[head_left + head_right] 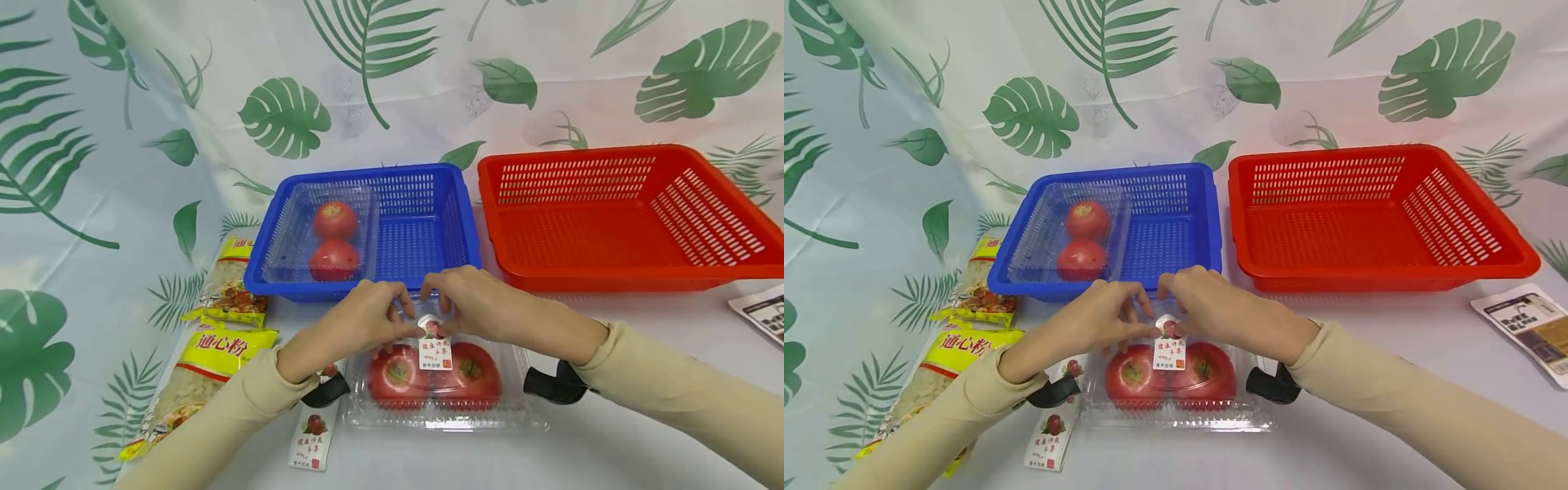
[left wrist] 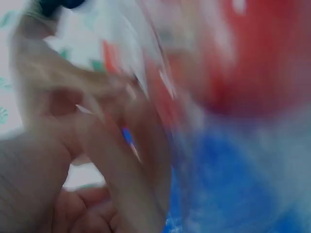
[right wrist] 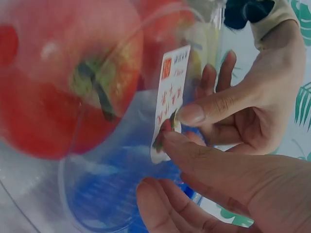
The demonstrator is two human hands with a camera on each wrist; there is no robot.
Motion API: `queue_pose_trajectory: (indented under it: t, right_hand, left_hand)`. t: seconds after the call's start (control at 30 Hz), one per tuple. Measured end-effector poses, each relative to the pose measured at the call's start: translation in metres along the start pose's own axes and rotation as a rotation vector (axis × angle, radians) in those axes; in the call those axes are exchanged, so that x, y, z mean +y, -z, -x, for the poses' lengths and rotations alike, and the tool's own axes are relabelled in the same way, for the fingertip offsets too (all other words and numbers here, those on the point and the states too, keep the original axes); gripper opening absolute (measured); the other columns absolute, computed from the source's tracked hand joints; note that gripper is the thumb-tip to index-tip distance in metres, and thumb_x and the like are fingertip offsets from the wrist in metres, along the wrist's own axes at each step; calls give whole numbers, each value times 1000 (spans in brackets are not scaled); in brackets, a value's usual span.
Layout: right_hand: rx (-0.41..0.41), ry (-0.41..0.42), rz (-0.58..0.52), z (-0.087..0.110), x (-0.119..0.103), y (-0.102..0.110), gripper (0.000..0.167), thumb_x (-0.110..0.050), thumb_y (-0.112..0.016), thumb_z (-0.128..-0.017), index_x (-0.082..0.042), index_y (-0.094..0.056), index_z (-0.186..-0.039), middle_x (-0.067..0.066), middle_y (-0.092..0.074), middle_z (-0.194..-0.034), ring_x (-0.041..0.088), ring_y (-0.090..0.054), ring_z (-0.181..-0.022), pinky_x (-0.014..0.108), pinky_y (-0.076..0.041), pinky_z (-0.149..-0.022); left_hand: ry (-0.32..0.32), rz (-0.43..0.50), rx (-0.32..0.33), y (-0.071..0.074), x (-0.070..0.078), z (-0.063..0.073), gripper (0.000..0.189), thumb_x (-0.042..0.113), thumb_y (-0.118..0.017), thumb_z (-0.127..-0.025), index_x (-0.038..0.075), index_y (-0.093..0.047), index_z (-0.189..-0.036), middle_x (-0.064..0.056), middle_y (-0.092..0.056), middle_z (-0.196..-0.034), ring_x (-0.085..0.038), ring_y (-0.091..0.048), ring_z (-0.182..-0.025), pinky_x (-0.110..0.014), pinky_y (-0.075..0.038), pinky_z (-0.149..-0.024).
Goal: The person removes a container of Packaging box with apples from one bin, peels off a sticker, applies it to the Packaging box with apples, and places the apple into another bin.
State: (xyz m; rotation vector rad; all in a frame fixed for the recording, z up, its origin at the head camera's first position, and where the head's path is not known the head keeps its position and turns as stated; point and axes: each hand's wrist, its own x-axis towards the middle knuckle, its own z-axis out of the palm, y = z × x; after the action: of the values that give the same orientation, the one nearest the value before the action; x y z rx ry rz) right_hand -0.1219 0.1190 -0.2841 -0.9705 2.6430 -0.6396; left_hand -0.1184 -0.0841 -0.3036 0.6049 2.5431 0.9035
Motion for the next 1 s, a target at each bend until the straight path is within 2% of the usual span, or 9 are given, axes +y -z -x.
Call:
queue_pose_trajectory:
  t: [0.17, 0.33, 0.43, 0.53, 0.67, 0.77, 0.83, 0.9, 1.0]
  right_hand:
    - [4, 3, 22, -7, 1, 0, 26, -10, -87, -86, -4, -73, -108, 1, -69, -76, 12, -63, -65, 24, -58, -60]
    - [27, -15, 20, -7, 1, -2, 18, -5, -83, -89, -3, -75, -104, 4, -73, -81, 14, -67, -69, 28, -62, -66]
    - [53, -35, 26, -6, 1, -4, 16, -2, -81, -89, -3, -75, -104, 7, -74, -85, 18, -70, -74, 32, -64, -70]
    - [122, -23, 19, 0, 4, -6, 12, 1, -78, -91, -4, -76, -102, 7, -74, -88, 19, -69, -77, 33, -64, -72]
    - [259, 63, -11, 19, 9, -13, 13, 0, -75, -92, -6, -76, -103, 3, -72, -93, 17, -69, -82, 33, -64, -74]
    - [310, 103, -14, 38, 14, -23, 20, -6, -77, -94, -9, -75, -113, 1, -70, -106, 20, -71, -96, 38, -64, -83]
    - [313, 122, -7, 49, 19, -30, 26, -10, -78, -94, -12, -74, -120, 1, -68, -117, 22, -70, -108, 42, -62, -89]
    - [309, 148, 17, 58, 25, -38, 34, -15, -79, -94, -14, -72, -128, 1, -65, -127, 24, -66, -118, 45, -60, -94]
    - [312, 195, 62, 66, 33, -49, 44, -22, -79, -95, -16, -67, -138, 4, -59, -139, 26, -61, -127, 51, -56, -100]
  left_hand:
    - [35, 31, -43, 3, 0, -4, 23, 22, -80, -95, 7, -64, -88, -4, -66, -60, -15, -63, -44, -27, -53, -43]
    - [40, 55, -29, 0, -2, -4, 22, 21, -73, -100, 7, -61, -87, -2, -66, -59, -13, -62, -43, -28, -54, -43]
    - [23, 43, 0, -2, -3, -3, 21, 20, -71, -102, 8, -61, -89, -2, -65, -58, -12, -61, -41, -27, -52, -41]
    - [-48, -26, 63, -4, -5, 1, 15, 18, -71, -102, 9, -64, -93, 0, -66, -64, -9, -61, -48, -24, -51, -46]
    - [-232, -194, 149, -7, -9, 14, 13, 21, -72, -102, 10, -70, -107, 1, -68, -91, -11, -66, -79, -24, -57, -70]
    - [-358, -307, 149, -10, -13, 25, 31, 30, -69, -103, 8, -67, -126, -5, -63, -120, -18, -66, -109, -32, -59, -94]
    - [-392, -350, 110, -13, -18, 31, 47, 37, -66, -104, 7, -60, -140, -10, -56, -141, -24, -59, -129, -41, -52, -109]
    - [-388, -379, 58, -16, -22, 36, 61, 45, -63, -104, 7, -51, -151, -11, -46, -158, -27, -45, -146, -46, -40, -119]
    - [-379, -394, -6, -20, -28, 40, 75, 52, -60, -104, 9, -38, -161, -10, -28, -171, -26, -22, -159, -47, -22, -127]
